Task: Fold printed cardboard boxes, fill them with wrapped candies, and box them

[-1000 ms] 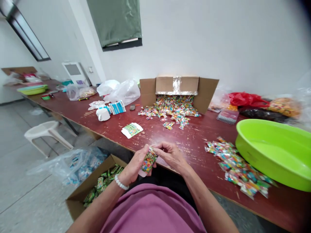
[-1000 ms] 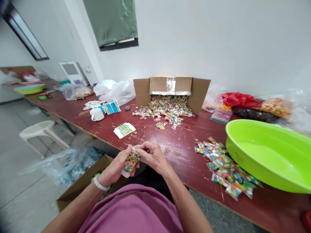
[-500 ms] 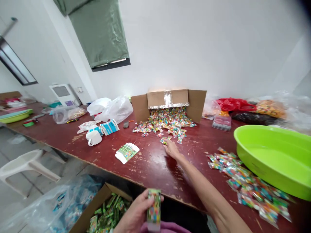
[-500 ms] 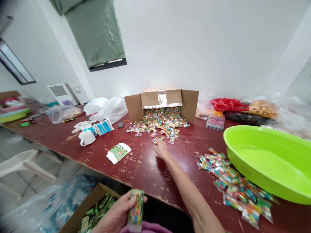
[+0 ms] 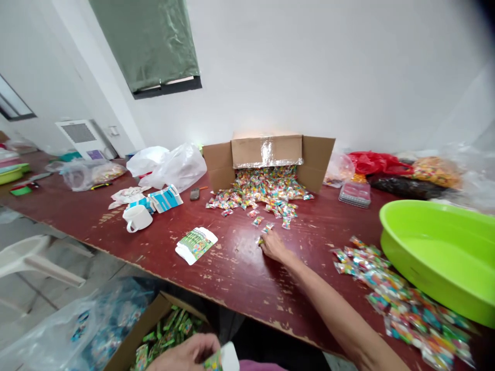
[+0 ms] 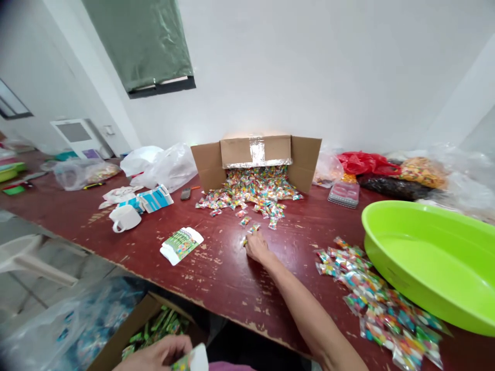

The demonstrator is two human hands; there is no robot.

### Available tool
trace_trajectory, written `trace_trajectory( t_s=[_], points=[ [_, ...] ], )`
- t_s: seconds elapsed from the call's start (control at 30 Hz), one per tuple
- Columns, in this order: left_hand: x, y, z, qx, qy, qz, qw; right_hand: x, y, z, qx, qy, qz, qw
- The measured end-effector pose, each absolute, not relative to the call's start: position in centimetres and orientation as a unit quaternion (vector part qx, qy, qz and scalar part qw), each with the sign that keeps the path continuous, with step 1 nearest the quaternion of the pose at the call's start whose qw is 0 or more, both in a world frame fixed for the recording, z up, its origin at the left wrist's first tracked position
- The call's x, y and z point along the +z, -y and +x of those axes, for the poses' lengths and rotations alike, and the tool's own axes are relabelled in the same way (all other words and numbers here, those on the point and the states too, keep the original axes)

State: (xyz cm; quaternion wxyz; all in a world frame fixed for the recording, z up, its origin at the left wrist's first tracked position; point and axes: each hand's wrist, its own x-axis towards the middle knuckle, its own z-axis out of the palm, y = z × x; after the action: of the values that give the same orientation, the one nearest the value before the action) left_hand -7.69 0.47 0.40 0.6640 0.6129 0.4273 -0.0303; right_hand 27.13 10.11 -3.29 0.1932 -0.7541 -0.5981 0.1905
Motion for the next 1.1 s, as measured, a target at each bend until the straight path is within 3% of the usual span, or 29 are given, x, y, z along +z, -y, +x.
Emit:
trace_trajectory(
  t_s=[0.17, 0.4, 0.53, 0.83, 1.1],
  points=[
    [0.6, -0.9, -3.7, 0.121, -0.399, 0.472, 0.777, -1.6, -8.8, 27.3, 0.292, 0.566, -0.717, 0.283],
    [2.9, -1.3, 1.1, 0.225, -0.394, 0.489, 0.745, 2.2, -3.4, 22.2, 0.402, 0.541, -0.577, 0.462],
    [4.3, -0.6, 2.6, 0.240, -0.370, 0.503, 0.743, 3.3, -0.3, 19.6, 0.349, 0.552, -0.519, 0.551],
    [4.4, 0.1, 3.5, 0.282, -0.388, 0.469, 0.741, 3.0, 1.5, 19.0, 0.340, 0.592, -0.519, 0.515],
    [4.4, -0.3, 3.9, 0.308, -0.443, 0.359, 0.761, 3.6, 1.7, 19.9, 0.360, 0.536, -0.514, 0.565]
  ],
)
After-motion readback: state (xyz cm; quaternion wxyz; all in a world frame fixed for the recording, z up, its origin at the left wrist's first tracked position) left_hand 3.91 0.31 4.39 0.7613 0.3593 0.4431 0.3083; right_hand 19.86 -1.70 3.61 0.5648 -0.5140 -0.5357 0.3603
